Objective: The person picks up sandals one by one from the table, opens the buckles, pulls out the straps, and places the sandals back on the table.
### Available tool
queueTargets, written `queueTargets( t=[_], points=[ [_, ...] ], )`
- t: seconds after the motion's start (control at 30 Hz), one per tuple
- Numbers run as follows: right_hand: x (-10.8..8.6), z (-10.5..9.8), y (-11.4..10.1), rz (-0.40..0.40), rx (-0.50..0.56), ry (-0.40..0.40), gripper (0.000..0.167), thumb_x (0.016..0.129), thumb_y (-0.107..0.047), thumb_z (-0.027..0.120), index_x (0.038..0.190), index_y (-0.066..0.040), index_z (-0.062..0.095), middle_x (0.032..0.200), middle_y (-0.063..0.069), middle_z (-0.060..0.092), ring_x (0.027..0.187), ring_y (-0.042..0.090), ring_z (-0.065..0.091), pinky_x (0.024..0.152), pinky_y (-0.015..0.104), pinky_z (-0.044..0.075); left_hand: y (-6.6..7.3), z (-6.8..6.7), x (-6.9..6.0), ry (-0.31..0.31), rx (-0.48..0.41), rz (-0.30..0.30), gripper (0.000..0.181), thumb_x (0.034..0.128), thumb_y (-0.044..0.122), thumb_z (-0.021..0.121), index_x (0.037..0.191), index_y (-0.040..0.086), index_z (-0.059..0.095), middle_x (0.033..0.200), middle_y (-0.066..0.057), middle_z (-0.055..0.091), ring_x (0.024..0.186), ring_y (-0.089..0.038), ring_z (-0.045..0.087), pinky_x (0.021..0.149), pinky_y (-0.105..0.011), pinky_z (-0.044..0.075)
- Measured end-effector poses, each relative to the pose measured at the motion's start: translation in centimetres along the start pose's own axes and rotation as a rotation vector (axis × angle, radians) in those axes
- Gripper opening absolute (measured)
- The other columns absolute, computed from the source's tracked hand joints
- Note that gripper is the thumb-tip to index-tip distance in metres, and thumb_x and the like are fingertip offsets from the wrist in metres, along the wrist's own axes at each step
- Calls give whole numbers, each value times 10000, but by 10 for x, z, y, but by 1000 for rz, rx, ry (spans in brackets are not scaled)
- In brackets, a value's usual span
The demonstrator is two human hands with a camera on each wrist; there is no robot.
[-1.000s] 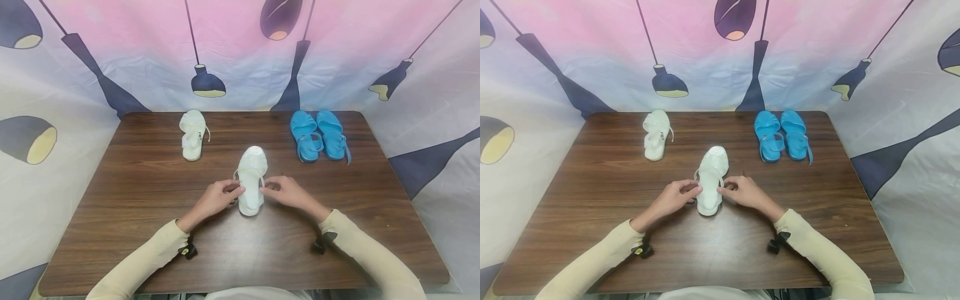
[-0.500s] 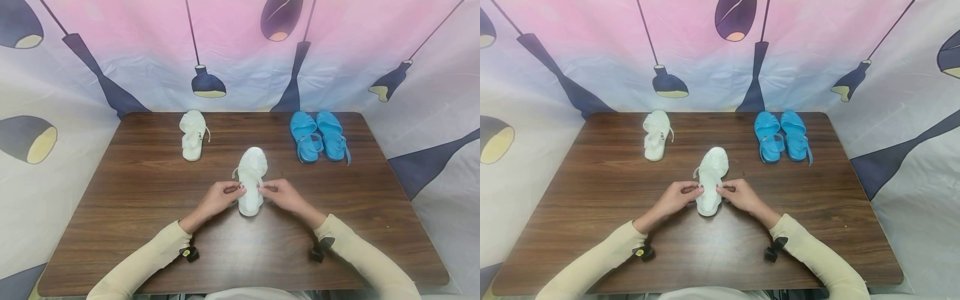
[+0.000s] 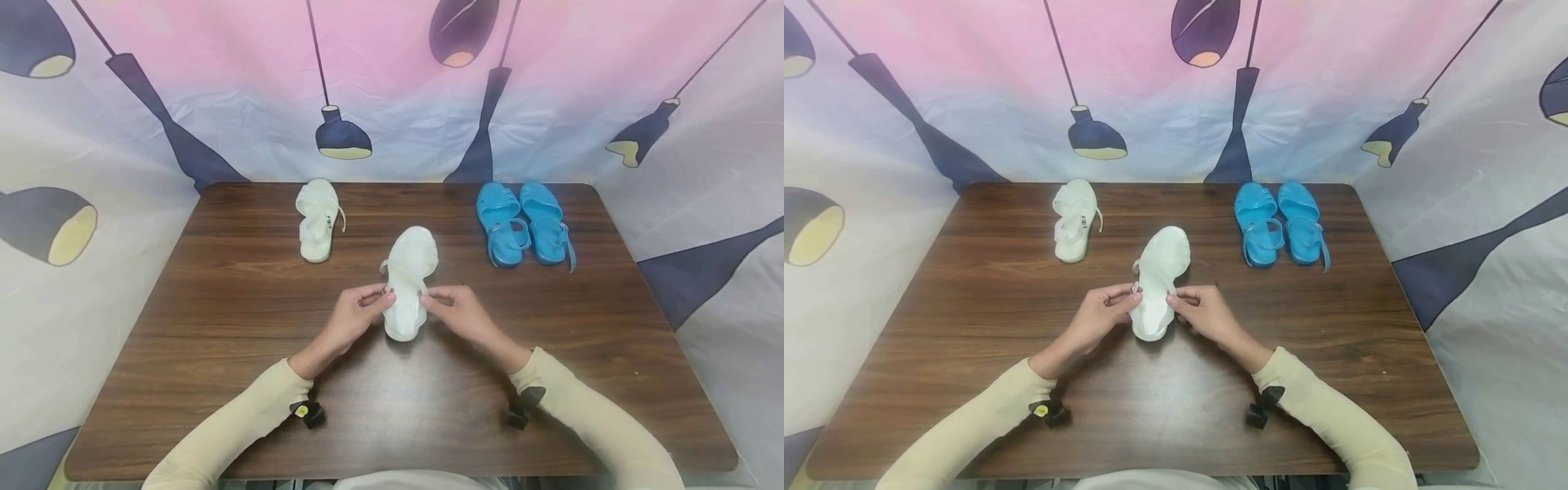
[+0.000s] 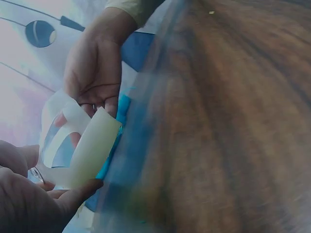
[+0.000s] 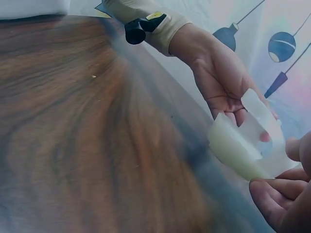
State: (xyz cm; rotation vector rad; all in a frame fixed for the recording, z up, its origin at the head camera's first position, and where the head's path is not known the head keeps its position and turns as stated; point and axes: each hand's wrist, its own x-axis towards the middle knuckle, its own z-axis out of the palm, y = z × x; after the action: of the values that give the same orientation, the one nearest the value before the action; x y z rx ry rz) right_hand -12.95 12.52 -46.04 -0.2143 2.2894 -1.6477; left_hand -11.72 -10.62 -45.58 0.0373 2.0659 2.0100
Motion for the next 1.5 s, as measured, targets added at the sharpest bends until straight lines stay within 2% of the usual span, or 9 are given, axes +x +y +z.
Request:
queueTargets(
  t=[0.23,0.5,0.63,0.8,1.0,1.13,1.23,1.43,1.5],
  points=[
    [9,0,-16,-43,50,-11,397,998,-269,686,1253,36,691,1185,203,725,910,263,762,860,418,603,15,-14,3,-6,-77,28,375,1006,42,626,1338,-126,579,1287,-303,639,1064,-161,701,898,-351,586],
    [26,0,-37,-84,54,-39,429,1001,-301,681,1282,24,675,1188,203,719,941,383,741,850,418,608,36,-33,5,38,-51,38,383,1029,67,597,1373,-100,566,1361,-267,610,1058,-87,677,905,-338,584],
    [37,0,-47,-116,51,-54,429,1002,-312,677,1301,-5,671,1124,181,740,948,440,721,872,502,591,46,-43,7,50,-58,38,391,1040,68,576,1391,-101,546,1392,-274,581,1045,-67,672,919,-336,577],
    [58,0,-57,-216,54,-76,409,1014,-310,660,1303,-21,672,1100,206,745,964,491,697,885,589,560,54,-60,8,80,-49,22,412,1059,128,561,1415,-79,536,1414,-231,570,1067,-87,662,936,-327,568],
    [93,3,-68,-324,59,-57,377,1013,-259,667,1273,13,677,1128,203,739,954,422,718,835,565,583,62,-86,10,136,-86,36,465,1059,160,567,1436,-102,491,1368,-143,604,1035,-73,666,917,-287,571],
    [119,10,-75,-348,10,-29,348,991,-272,699,1242,-31,705,1035,132,762,910,295,740,820,502,604,65,-108,12,182,-105,72,508,1044,179,599,1441,-115,477,1215,10,671,1014,-61,670,884,-266,580],
    [140,19,-77,-348,-69,-15,336,985,-291,705,1239,-71,715,1045,91,764,904,245,739,820,449,610,66,-125,13,214,-142,111,478,1029,164,624,1409,-107,518,1114,67,700,974,-58,686,855,-260,588],
    [172,42,-77,-341,-317,20,382,982,-378,687,1268,-126,713,1161,13,754,1064,169,694,931,336,534,66,-159,15,265,-241,163,160,1004,132,655,1140,76,719,1043,27,729,912,-72,718,799,-244,596],
    [181,52,-78,-327,-338,17,409,984,-393,680,1291,-124,701,1190,8,745,1123,174,673,979,347,509,67,-170,16,279,-253,166,118,1000,133,661,1091,118,736,1055,29,727,923,-69,717,800,-236,593]
  ],
)
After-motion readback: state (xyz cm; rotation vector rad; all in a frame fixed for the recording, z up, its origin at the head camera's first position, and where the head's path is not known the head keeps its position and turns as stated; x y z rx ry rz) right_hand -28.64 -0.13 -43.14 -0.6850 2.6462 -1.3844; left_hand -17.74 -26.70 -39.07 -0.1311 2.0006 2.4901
